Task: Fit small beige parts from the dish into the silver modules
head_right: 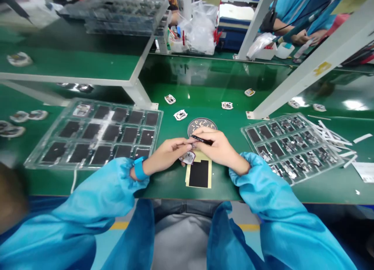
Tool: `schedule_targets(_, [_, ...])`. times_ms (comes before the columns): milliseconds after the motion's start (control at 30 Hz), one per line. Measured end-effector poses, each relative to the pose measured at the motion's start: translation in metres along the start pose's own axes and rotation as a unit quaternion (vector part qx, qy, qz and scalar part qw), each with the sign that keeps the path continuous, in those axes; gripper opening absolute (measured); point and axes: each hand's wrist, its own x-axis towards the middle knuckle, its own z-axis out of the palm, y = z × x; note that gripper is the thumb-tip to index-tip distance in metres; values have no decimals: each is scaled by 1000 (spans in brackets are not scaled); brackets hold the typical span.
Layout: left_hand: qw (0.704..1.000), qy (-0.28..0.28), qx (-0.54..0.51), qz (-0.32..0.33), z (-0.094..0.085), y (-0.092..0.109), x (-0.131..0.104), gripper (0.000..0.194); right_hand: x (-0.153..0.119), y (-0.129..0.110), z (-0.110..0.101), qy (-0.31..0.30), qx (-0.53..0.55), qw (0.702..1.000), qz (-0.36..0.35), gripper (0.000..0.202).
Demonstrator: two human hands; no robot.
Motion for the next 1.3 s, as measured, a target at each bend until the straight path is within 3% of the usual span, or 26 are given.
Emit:
schedule_targets(133, [1000,-17,3,-8,0,0,-1,38,-11,4,-3,30,41,997,55,15])
schedule_targets(267, [1000,-2,5,-5,2,5,-1,36,-16,4,-6,33,62,989,127,46])
schedule_targets(367, [999,35,16,2,2,8,0,36,-15,5,-3,34,-5,988,152,33])
schedule_targets(500, [996,89,27,11,-2,8,1,36,-15,2,-2,97,-26,982,161,29])
schedule_targets(633, [993,109,20,28,-7,4,1,41,-17,-4,-7,19,38,985,166,30])
schedule_targets(767, [992,119,11,49,-10,4,0,37,-18,-5,0,-49,22,983,175,35])
schedule_targets(933, [989,123,43,75,-8,9,-3,32,-19,-1,11,-28,9,980,196,42])
schedule_targets(1167, [989,108,35,93,-5,7,-2,33,-18,0,8,0,19,973,229,45])
schedule_targets(1300, [980,109,125,111,-2,3,-3,45,-16,0,7,5,46,974,224,46])
